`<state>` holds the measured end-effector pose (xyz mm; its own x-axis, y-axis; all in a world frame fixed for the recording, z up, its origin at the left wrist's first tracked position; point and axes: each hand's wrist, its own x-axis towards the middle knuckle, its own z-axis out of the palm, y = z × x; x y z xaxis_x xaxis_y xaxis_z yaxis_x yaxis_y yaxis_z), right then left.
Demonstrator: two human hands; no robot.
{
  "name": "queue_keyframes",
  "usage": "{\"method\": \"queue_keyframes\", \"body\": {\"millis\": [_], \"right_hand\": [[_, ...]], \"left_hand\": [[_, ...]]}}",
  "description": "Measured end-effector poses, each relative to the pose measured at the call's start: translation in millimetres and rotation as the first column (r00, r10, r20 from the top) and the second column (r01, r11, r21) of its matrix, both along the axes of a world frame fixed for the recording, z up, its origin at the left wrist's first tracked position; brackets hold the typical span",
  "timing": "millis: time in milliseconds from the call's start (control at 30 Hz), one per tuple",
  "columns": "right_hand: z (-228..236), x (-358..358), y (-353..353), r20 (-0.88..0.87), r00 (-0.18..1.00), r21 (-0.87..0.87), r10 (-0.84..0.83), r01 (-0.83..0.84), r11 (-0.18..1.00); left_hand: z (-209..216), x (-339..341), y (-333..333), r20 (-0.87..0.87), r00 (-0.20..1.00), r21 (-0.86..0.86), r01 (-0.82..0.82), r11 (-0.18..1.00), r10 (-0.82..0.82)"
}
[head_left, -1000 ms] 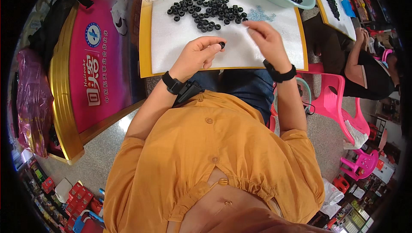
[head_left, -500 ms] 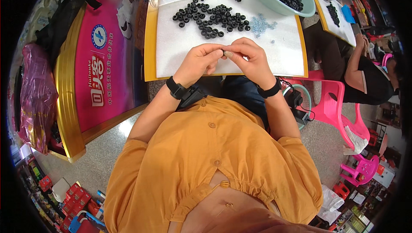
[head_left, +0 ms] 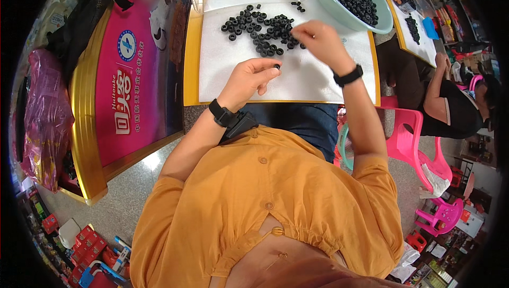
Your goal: The person assembles small plastic components by hand, repeatedly picking up black rings and insert pieces from the table and pressing them together.
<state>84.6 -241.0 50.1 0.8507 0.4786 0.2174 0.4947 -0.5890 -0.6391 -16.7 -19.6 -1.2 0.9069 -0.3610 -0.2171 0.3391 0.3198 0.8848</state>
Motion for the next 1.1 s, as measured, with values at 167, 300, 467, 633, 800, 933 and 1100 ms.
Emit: {"method": "queue_keyframes", "body": {"millis": [167,300,467,633,800,933,1100], "right_hand": [[-13,62,-2,0.095,0.987,-0.260,-0.130,0.150,0.954],[-17,70,0,0.006,1.000,-0.396,-0.029,0.029,0.918],[-8,54,4,0.072,0.997,-0.306,-0.030,0.051,0.951],[21,1,9,-0.080,0.988,-0.163,-0.132,0.118,0.979],[-10,-50,-10,0.028,0.984,-0.297,-0.173,0.174,0.939],[-13,-62,-14,0.003,0.975,-0.282,-0.224,0.216,0.935],[-13,-49,-34,0.008,0.993,-0.194,-0.116,0.115,0.974]], "left_hand": [[2,3,2,-0.005,1.000,-0.009,0.004,1.000,-0.004],[1,3,3,-0.002,1.000,-0.001,0.030,1.000,-0.030],[3,2,2,-0.006,1.000,-0.014,0.006,1.000,-0.006],[0,3,5,0.017,1.000,-0.007,-0.019,1.000,0.019],[-2,4,1,0.037,0.999,0.002,-0.010,1.000,0.010],[2,3,1,0.031,0.999,0.026,-0.030,0.999,0.030],[1,2,1,0.044,0.998,0.033,-0.037,0.999,0.036]]}}
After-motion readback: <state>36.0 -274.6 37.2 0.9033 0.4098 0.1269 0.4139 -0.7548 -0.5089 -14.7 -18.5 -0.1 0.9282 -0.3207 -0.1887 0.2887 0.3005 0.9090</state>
